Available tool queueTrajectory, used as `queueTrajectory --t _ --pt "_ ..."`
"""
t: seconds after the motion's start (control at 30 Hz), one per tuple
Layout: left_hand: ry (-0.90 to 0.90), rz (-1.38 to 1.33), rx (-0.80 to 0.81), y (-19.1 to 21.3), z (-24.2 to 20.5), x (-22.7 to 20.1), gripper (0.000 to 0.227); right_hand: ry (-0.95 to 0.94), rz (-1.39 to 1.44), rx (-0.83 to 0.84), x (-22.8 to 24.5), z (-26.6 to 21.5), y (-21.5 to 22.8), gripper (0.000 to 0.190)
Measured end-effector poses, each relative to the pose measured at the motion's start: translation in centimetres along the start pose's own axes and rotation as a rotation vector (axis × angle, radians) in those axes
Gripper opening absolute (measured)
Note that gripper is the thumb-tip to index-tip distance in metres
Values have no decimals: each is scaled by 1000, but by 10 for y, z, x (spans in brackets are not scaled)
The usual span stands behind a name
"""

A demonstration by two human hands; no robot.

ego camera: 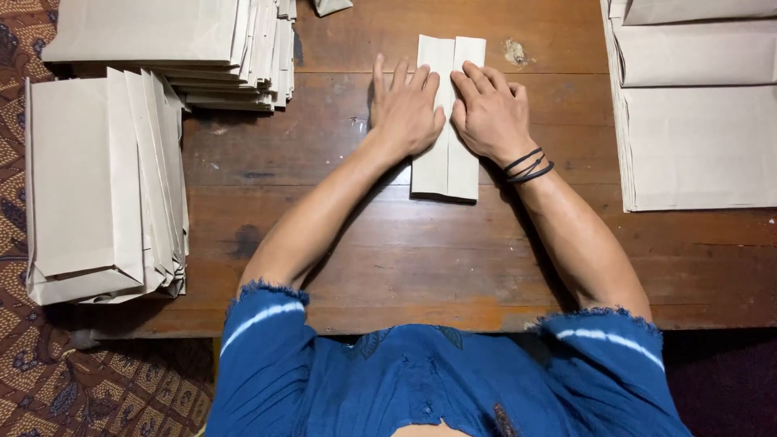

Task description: The person folds a flat sheet of paper into a small packet by hand, creasing edges and tucking flaps to form a sealed pouch. The finished packet is placed on a stack of similar packets, and the person picks up another sheet to repeat the process.

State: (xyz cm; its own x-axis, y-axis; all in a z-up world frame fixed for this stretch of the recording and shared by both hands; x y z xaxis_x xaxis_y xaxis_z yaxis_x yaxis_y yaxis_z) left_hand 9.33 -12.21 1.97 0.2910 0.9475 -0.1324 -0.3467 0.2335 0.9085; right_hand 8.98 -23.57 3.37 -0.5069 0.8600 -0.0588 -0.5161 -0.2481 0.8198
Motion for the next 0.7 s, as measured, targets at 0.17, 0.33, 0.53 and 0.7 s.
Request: queueTrajectory --t 0.17,0.33,0.53,0.7 --pt "-182 6 -224 -6 22 -5 24 -23 49 34 -4 5 5 43" --pt "-203 -132 -172 -19 20 0 38 -82 55 125 -16 18 -8 33" --pt "-58 -74 250 -35 26 6 67 -47 -48 23 -27 31 -22 33" --pt "-14 -49 243 -29 39 9 63 24 73 -5 -39 33 -27 38"
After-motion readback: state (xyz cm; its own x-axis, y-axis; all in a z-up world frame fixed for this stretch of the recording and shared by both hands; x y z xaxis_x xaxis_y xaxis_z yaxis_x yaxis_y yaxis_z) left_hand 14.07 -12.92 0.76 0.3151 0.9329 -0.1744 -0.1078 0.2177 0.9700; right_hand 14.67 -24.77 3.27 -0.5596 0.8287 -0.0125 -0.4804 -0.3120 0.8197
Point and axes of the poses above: each hand's wrist, its own z-axis towards the middle knuckle, its own y-axis out of the back of the hand, x = y × z, the point moved 9 cm from there along z, towards the middle knuckle, and after that the axes turned 13 degrees about -x, right-handed, at the moved point
